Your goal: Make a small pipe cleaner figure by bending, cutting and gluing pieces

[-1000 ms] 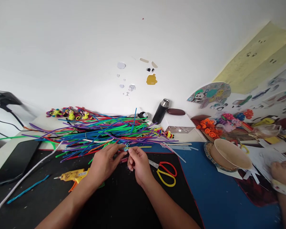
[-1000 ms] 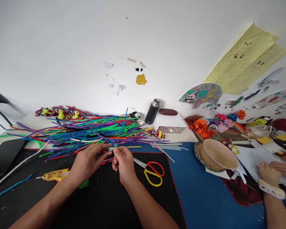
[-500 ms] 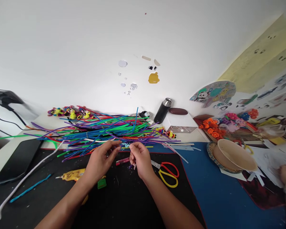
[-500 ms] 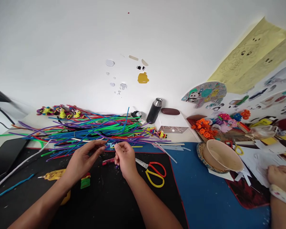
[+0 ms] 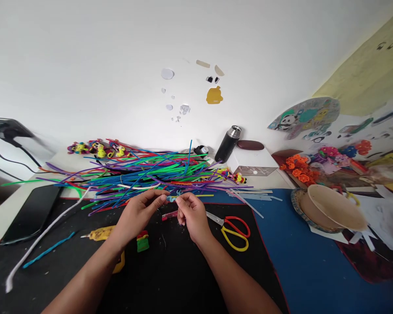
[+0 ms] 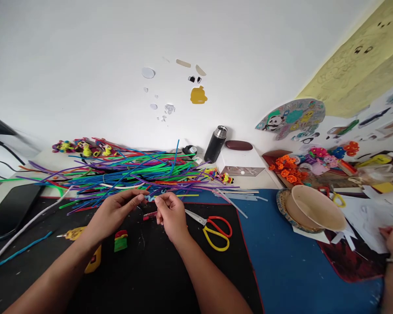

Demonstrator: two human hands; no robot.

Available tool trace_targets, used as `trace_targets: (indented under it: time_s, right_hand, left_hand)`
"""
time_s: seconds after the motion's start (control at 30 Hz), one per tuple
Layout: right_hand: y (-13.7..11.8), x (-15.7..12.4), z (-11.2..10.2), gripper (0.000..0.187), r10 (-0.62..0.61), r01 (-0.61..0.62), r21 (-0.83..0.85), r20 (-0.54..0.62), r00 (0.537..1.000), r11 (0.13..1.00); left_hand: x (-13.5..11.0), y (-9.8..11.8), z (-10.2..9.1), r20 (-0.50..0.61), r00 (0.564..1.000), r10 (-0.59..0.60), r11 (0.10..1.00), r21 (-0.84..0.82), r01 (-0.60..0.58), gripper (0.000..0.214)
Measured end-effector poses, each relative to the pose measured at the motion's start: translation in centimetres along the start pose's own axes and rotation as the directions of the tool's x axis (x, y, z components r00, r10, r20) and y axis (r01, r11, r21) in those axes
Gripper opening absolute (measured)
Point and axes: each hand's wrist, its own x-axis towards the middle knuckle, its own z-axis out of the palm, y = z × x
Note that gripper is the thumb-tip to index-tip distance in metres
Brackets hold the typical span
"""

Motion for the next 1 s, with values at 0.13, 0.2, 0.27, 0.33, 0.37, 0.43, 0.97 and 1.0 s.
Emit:
trace_targets:
  time_s: [0.13,0.2,0.27,0.33,0.37,0.43,0.97,1.0]
  right_hand:
    - [0.13,-0.12,-0.02,0.038,0.002,-0.002,0.002,0.000,1.000,1.000]
    - [0.27,-0.18,0.00,0.037,0.005,-0.005,0.006,0.003,1.000,1.000]
    - [0.43,-0.23,0.03,0.037,0.013,-0.013,0.011,0.007,1.000,1.000]
    - [0.57,-0.26,0.05,0.037,0.020,-0.020,0.016,0.008,1.000,1.000]
    - [0.62,-0.26,0.05,0.038,0.023,-0.023,0.018,0.008,1.000,1.000]
    - [0.71,-0.25,0.02,0.038,0.029,-0.029,0.025,0.010,1.000,0.999]
    - [0.37,-0.57,0.11,0.043,0.071,-0.073,0.060,0.033,0.997,0.996]
    - [0.33,-0.56,0.13,0.043,0.072,-0.074,0.056,0.033,0.997,0.996]
  left_hand:
    - [0.07,0.39,0.00,0.038,0.999,-0.029,0.996,-0.084,0.032,0.048]
    - [0.10,0.54,0.10,0.058,0.998,-0.026,0.995,-0.091,0.031,0.047]
    - [0.11,0.63,0.19,0.069,0.997,-0.027,0.996,-0.085,0.033,0.046]
    - [0.11,0.63,0.21,0.073,0.997,-0.029,0.996,-0.084,0.035,0.046]
    - [0.10,0.59,0.21,0.077,0.997,-0.029,0.995,-0.088,0.036,0.046]
    - [0.09,0.45,0.20,0.090,0.996,-0.030,0.994,-0.103,0.039,0.045]
    - [-0.03,0.78,-0.12,0.107,0.994,-0.033,0.996,-0.078,0.042,0.047]
    - [-0.03,0.85,-0.19,0.107,0.994,-0.034,0.997,-0.070,0.042,0.047]
